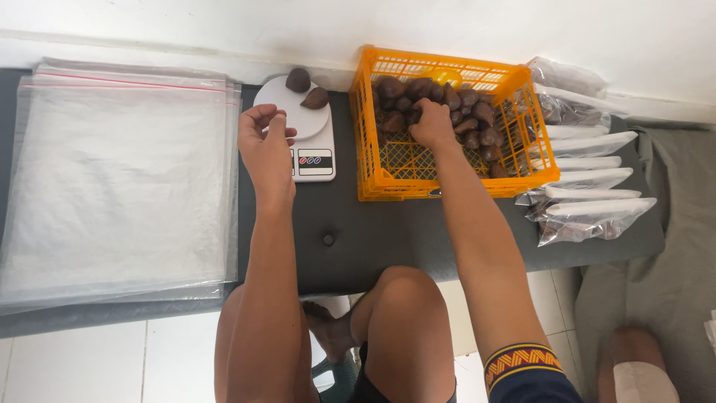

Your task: Weighing snake fruits on a digital scale and then placing them into plastic zip-lock bags for packaging.

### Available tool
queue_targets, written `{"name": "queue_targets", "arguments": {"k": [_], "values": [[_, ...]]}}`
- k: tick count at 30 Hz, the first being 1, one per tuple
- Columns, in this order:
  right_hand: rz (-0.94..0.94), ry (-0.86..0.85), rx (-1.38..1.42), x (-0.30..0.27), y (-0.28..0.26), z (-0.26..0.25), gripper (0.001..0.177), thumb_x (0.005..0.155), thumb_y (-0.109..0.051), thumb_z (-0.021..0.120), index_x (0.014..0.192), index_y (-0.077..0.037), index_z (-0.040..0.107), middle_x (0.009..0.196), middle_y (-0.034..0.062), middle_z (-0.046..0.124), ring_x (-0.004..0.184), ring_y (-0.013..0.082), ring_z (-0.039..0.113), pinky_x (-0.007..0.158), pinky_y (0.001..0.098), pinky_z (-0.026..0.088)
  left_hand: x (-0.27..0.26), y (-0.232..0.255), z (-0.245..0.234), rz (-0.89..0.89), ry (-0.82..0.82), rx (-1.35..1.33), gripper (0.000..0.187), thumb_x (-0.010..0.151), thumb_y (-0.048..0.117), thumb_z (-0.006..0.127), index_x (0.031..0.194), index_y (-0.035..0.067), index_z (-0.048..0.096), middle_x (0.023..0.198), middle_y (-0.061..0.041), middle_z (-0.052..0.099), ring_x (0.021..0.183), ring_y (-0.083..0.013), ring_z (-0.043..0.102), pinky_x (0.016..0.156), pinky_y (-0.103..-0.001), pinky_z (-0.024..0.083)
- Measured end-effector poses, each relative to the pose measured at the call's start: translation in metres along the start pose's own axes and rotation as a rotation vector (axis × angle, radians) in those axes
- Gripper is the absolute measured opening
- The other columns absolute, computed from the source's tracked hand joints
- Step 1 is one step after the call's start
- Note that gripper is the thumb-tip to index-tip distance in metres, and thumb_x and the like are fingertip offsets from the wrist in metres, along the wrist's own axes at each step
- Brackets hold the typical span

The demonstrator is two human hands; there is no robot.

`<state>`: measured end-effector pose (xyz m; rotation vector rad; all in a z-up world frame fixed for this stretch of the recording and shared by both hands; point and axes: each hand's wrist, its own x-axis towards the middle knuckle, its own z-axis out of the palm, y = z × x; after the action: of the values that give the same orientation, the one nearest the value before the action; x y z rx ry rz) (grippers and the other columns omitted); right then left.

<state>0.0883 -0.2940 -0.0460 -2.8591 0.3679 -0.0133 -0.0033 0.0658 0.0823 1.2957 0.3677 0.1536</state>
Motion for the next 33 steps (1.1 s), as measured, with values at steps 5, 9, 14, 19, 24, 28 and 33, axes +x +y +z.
{"name": "queue_targets", "arguments": {"k": [5,9,14,19,24,28,33], "values": [[0.009,0.144,0.11,-0.045,-0.046,-0.047,0.044,0.077,0.006,0.066,0.12,-0.006,0.063,0.118,0.0208,0.06,0.11,0.0405,0.062,0.09,0.0516,0.058,-0.002,-0.006,-0.001,0.018,-0.028,0.029,0.016,0.095,0.006,0.055,0.109,0.013,0.06,0.102,-0.003,0.065,0.077,-0.0083,0.065,0.073,-0.024,0.054],[-0.001,0.336,0.581,-0.063,-0.065,-0.078,0.048,0.078,0.009,0.073,0.123,-0.006,0.06,0.12,0.0194,0.059,0.116,0.0412,0.063,0.093,0.0496,0.057,-0.014,0.005,0.004,0.022,-0.074,0.044,0.017,0.096,0.007,0.056,0.11,0.013,0.061,0.103,-0.004,0.066,0.078,-0.0089,0.066,0.073,-0.024,0.054],[-0.14,0.287,0.842,-0.091,-0.11,-0.125,0.049,0.084,0.011,0.072,0.128,-0.005,0.056,0.129,0.0221,0.059,0.117,0.0351,0.066,0.095,0.0432,0.062,-0.013,-0.004,0.01,0.037,-0.152,0.144,0.019,0.095,0.008,0.058,0.112,0.011,0.065,0.104,-0.005,0.069,0.079,-0.0091,0.067,0.072,-0.024,0.053],[-0.283,0.171,0.933,-0.103,-0.135,-0.144,0.05,0.082,0.015,0.072,0.127,-0.003,0.06,0.125,0.0214,0.063,0.113,0.0315,0.069,0.094,0.0375,0.062,-0.019,0.002,0.011,0.045,-0.248,0.253,0.02,0.098,0.013,0.061,0.117,0.012,0.068,0.11,-0.01,0.071,0.088,-0.0144,0.07,0.074,-0.029,0.054],[-0.232,0.047,0.936,-0.109,-0.143,-0.119,0.044,0.083,0.011,0.07,0.118,-0.016,0.067,0.116,0.0051,0.071,0.106,0.0176,0.071,0.091,0.0306,0.062,-0.017,-0.013,0.009,0.122,-0.353,0.433,0.023,0.099,0.031,0.057,0.116,0.019,0.067,0.115,0.002,0.072,0.098,-0.0157,0.067,0.082,-0.034,0.057],[-0.293,0.059,0.964,-0.121,-0.138,-0.103,0.049,0.081,0.015,0.072,0.126,-0.003,0.067,0.126,0.0229,0.064,0.116,0.0338,0.065,0.096,0.0395,0.059,-0.018,-0.016,0.01,0.251,-0.316,0.395,0.017,0.1,0.017,0.065,0.116,0.013,0.07,0.109,-0.012,0.074,0.097,-0.0258,0.073,0.085,-0.038,0.056],[-0.346,-0.012,0.976,-0.138,-0.12,-0.083,0.047,0.074,0.02,0.072,0.114,-0.005,0.07,0.116,0.0161,0.069,0.107,0.0282,0.069,0.092,0.0372,0.06,-0.024,-0.031,0.013,0.627,-0.371,0.463,0.031,0.097,0.008,0.074,0.125,0.01,0.063,0.114,-0.014,0.065,0.105,-0.0332,0.069,0.087,-0.043,0.059]]}}
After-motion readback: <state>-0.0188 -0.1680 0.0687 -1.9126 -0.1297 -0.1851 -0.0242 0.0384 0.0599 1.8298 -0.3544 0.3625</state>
